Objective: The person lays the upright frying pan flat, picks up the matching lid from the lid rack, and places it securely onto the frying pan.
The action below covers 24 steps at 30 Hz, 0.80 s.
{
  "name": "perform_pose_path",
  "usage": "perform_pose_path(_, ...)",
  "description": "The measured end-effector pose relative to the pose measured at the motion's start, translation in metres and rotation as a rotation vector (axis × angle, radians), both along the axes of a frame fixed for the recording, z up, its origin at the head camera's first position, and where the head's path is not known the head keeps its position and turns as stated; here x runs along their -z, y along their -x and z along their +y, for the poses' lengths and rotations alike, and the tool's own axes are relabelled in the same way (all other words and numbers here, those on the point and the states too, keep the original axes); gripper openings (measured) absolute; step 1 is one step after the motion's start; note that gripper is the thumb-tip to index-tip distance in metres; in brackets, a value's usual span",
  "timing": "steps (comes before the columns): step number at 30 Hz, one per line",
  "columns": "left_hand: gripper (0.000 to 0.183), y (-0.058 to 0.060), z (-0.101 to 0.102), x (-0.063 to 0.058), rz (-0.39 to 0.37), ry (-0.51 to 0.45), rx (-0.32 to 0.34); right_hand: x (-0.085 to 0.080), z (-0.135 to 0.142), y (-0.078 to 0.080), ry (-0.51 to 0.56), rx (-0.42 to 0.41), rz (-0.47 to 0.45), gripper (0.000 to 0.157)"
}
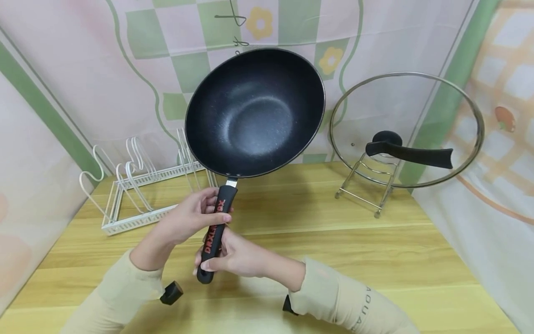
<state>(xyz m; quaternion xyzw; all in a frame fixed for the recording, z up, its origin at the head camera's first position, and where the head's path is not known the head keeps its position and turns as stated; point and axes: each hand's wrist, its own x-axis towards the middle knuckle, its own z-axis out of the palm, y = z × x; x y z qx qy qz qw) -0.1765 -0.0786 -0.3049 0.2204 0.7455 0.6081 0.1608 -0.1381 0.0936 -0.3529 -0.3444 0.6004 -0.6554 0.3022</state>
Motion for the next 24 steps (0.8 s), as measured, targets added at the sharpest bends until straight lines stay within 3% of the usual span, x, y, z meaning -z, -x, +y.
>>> perform_pose_path(24,0.046,0.005,0.010,0.008,-0.011,0.049,0.045,0.017,0.002,-0.004,0.060,0.030,0.010,0.051)
